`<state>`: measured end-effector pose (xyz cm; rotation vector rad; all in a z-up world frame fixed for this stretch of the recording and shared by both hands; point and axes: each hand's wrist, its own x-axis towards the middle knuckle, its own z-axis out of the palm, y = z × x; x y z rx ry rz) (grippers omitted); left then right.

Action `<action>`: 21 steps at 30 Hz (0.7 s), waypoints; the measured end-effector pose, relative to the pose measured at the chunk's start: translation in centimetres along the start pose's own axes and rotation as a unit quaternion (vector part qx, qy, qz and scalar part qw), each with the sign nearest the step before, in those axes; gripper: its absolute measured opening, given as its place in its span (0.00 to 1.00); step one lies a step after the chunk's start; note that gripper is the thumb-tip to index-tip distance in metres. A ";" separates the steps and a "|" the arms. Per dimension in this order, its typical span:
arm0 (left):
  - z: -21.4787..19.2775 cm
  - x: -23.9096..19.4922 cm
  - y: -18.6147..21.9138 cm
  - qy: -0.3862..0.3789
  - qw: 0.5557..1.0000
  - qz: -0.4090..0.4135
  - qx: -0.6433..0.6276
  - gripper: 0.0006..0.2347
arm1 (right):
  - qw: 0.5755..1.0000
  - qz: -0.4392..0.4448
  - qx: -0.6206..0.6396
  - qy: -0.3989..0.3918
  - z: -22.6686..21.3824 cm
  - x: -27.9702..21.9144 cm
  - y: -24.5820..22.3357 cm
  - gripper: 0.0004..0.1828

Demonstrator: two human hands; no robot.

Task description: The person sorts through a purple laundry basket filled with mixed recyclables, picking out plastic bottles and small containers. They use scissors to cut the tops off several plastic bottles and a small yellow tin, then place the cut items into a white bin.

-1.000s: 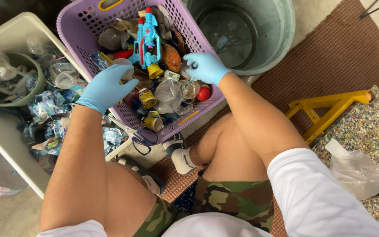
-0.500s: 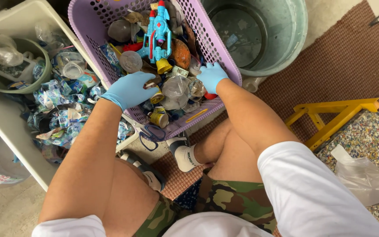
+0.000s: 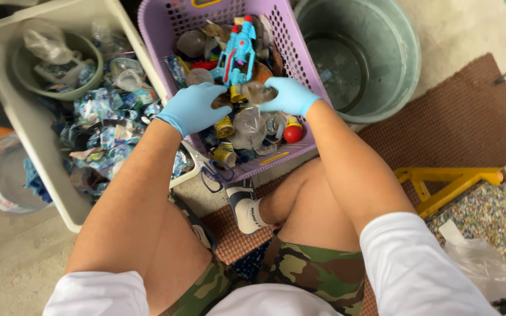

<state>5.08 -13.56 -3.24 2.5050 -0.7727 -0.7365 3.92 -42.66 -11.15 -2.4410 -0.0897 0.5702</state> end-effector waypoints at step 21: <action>0.5 -13.0 -2.3 0.373 0.758 -0.050 -0.532 0.34 | 0.910 -0.224 0.348 -0.017 3.9 -3.7 -24.5 0.20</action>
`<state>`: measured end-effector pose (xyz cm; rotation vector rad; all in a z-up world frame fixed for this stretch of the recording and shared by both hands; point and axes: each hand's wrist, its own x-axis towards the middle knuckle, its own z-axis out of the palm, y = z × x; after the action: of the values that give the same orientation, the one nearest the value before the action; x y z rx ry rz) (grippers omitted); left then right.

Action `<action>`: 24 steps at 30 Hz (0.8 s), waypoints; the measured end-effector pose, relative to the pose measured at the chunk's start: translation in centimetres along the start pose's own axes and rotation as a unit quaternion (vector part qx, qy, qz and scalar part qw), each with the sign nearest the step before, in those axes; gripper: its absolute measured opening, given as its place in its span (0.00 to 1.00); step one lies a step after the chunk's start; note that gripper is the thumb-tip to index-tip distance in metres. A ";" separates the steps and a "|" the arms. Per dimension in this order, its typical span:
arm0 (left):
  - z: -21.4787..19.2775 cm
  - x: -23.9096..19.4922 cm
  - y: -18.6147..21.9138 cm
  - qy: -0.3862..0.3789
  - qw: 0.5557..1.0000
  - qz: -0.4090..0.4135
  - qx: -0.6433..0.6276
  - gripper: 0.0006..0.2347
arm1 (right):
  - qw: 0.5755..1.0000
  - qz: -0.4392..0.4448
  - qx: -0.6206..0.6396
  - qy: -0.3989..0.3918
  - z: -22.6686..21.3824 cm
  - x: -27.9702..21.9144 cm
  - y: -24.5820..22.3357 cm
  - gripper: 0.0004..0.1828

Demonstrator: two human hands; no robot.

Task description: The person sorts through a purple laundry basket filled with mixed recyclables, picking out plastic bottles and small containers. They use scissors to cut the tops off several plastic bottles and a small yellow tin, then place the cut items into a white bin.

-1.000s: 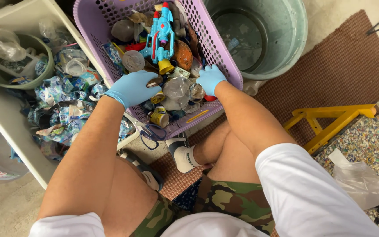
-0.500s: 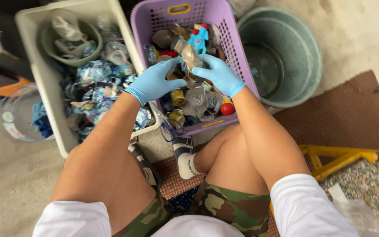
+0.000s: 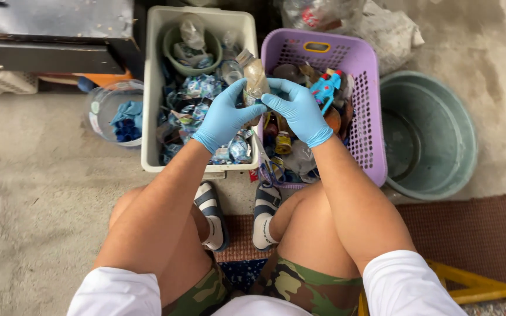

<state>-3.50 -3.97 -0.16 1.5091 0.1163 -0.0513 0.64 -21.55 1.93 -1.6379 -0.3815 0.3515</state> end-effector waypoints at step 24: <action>-7.7 2.6 1.5 0.103 0.956 0.104 -0.254 0.17 | 0.706 0.257 -0.593 -0.289 2.6 -4.8 14.4 0.18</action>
<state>-1.14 3.93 0.61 1.0008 0.1265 0.2869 -4.26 -22.72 -12.63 -2.9179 -0.6977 1.2577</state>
